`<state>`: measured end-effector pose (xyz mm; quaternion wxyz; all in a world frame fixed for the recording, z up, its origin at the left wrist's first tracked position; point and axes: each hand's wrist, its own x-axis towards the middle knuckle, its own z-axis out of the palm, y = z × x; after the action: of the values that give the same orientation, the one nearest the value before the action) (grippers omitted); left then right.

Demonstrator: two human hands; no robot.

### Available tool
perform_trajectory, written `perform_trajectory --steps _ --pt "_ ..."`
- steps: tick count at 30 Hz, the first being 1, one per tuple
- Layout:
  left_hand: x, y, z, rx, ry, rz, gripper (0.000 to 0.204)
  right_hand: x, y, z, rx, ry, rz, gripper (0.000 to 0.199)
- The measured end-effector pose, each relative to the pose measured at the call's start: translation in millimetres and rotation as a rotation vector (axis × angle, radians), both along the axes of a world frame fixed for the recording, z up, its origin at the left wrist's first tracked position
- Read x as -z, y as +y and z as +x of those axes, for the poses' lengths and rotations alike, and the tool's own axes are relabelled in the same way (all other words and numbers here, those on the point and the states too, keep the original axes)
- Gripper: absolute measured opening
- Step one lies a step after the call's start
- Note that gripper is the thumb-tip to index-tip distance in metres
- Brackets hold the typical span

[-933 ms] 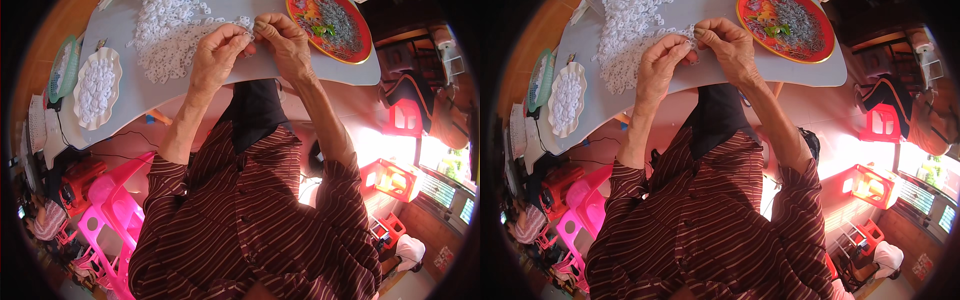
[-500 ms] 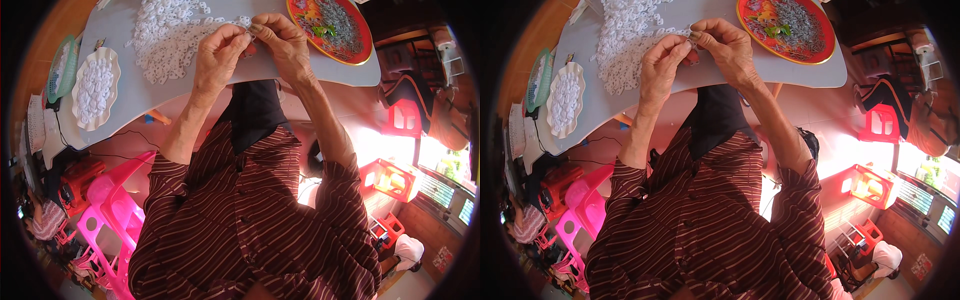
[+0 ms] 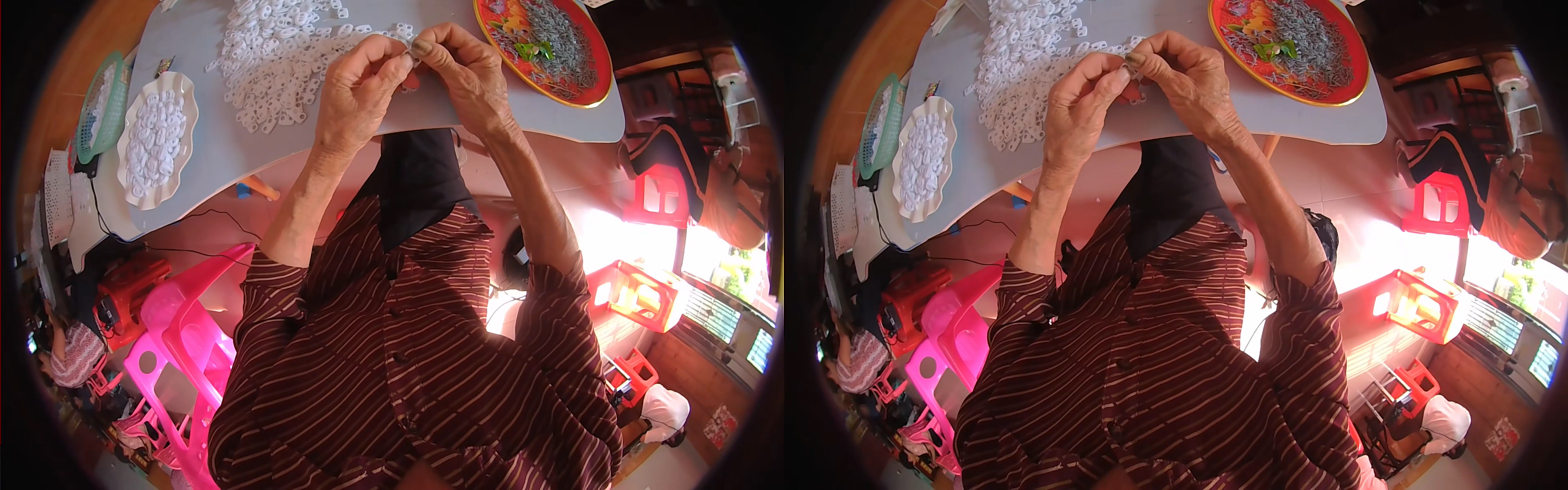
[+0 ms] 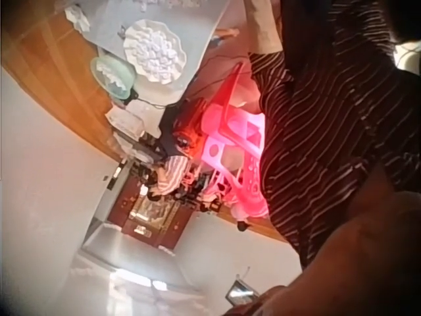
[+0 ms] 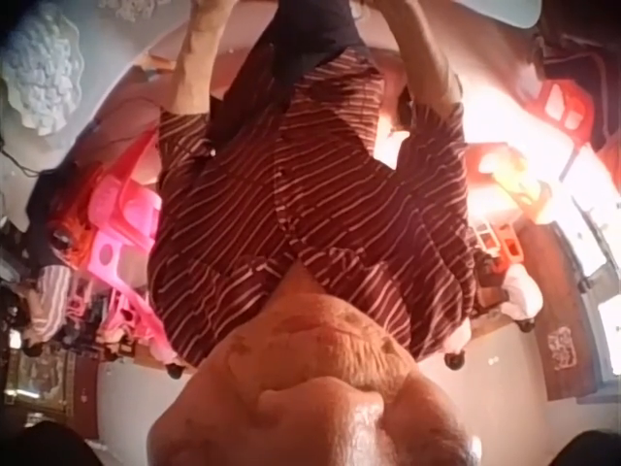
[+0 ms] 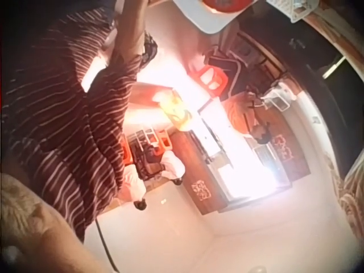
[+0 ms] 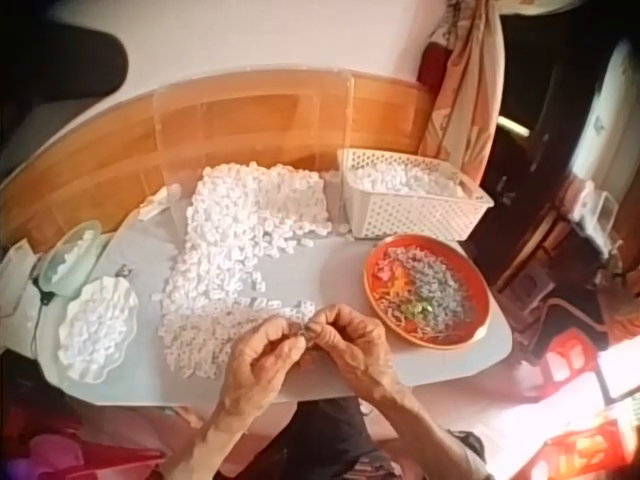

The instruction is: Assemble small white plastic components by hand by snapping pieces together.

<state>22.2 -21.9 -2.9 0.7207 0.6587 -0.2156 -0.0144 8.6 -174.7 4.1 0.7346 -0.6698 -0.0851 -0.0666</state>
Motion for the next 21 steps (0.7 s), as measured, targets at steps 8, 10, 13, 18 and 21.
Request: perform_trajectory --steps 8,10,13,18,21 --pt "-9 -4 -9 -0.132 -0.132 0.075 0.010 -7 2 -2 -0.045 0.058 -0.022 0.019" --pt "-7 -3 -5 -0.140 -0.139 0.080 0.010 -8 4 -3 0.035 0.021 -0.045 0.019" --pt "1 0 -2 -0.078 -0.074 0.028 0.010 -6 5 -4 0.039 0.014 0.016 0.018" --pt "3 1 -3 -0.023 0.019 -0.035 0.011 -1 2 -3 0.017 0.001 -0.031 0.019" --pt "5 0 0 0.011 -0.006 -0.050 0.011 -2 4 -4 0.040 0.006 -0.044 0.019"
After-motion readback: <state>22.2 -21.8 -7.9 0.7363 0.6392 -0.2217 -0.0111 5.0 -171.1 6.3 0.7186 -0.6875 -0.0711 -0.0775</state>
